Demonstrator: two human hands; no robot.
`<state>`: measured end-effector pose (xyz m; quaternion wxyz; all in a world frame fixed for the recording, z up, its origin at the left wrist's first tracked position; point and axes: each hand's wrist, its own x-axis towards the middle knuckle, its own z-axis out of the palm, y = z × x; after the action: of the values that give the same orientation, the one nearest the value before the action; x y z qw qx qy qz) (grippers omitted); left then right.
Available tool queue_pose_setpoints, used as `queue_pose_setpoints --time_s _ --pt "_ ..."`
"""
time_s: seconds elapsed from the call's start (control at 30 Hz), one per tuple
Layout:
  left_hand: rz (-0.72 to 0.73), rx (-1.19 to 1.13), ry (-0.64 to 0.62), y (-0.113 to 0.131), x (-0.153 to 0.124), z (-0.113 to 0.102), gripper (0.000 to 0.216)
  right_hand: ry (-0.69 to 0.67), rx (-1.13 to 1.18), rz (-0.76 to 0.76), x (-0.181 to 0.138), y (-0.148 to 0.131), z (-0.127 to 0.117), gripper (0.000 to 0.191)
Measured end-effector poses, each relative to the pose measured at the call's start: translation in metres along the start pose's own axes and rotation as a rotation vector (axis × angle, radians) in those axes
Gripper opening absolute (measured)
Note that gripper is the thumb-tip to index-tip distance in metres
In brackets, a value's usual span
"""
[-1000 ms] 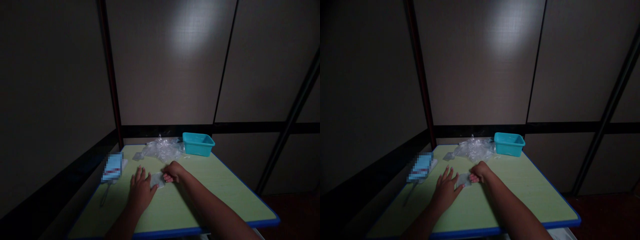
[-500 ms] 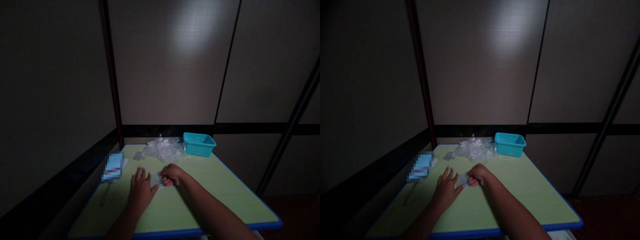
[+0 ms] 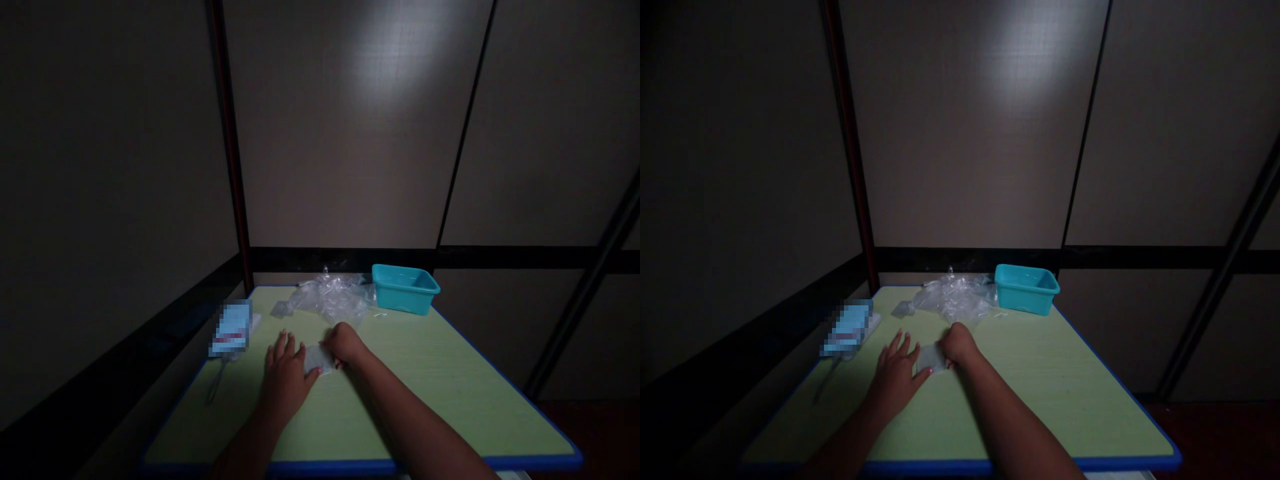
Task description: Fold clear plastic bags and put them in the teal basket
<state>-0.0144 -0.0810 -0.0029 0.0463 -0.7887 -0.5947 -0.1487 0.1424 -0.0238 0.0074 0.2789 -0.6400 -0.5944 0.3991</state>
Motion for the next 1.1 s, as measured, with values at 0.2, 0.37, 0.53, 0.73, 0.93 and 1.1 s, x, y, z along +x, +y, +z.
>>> queue_pose_setpoints --time_s 0.2,0.37,0.53,0.73,0.93,1.1 --pt "-0.027 -0.001 -0.011 0.002 0.0 -0.003 0.057 -0.034 0.069 -0.059 -0.002 -0.001 0.003 0.016" --pt "-0.017 -0.004 -0.001 0.002 -0.001 -0.003 0.057 -0.024 0.11 -0.109 -0.008 -0.003 0.004 0.013" --pt "-0.013 -0.008 0.02 0.001 -0.002 -0.001 0.056 0.007 0.094 -0.093 -0.012 -0.006 0.005 0.013" --pt "-0.019 -0.016 0.013 0.001 -0.001 -0.001 0.056 -0.009 0.011 -0.114 -0.013 -0.006 0.0 0.026" --pt "-0.036 -0.012 0.002 0.002 -0.002 -0.005 0.056 0.117 -0.061 -0.238 -0.004 0.003 0.002 0.014" --pt "-0.038 -0.017 -0.001 0.003 -0.002 -0.004 0.056 0.153 -0.035 -0.292 0.001 0.01 0.008 0.007"
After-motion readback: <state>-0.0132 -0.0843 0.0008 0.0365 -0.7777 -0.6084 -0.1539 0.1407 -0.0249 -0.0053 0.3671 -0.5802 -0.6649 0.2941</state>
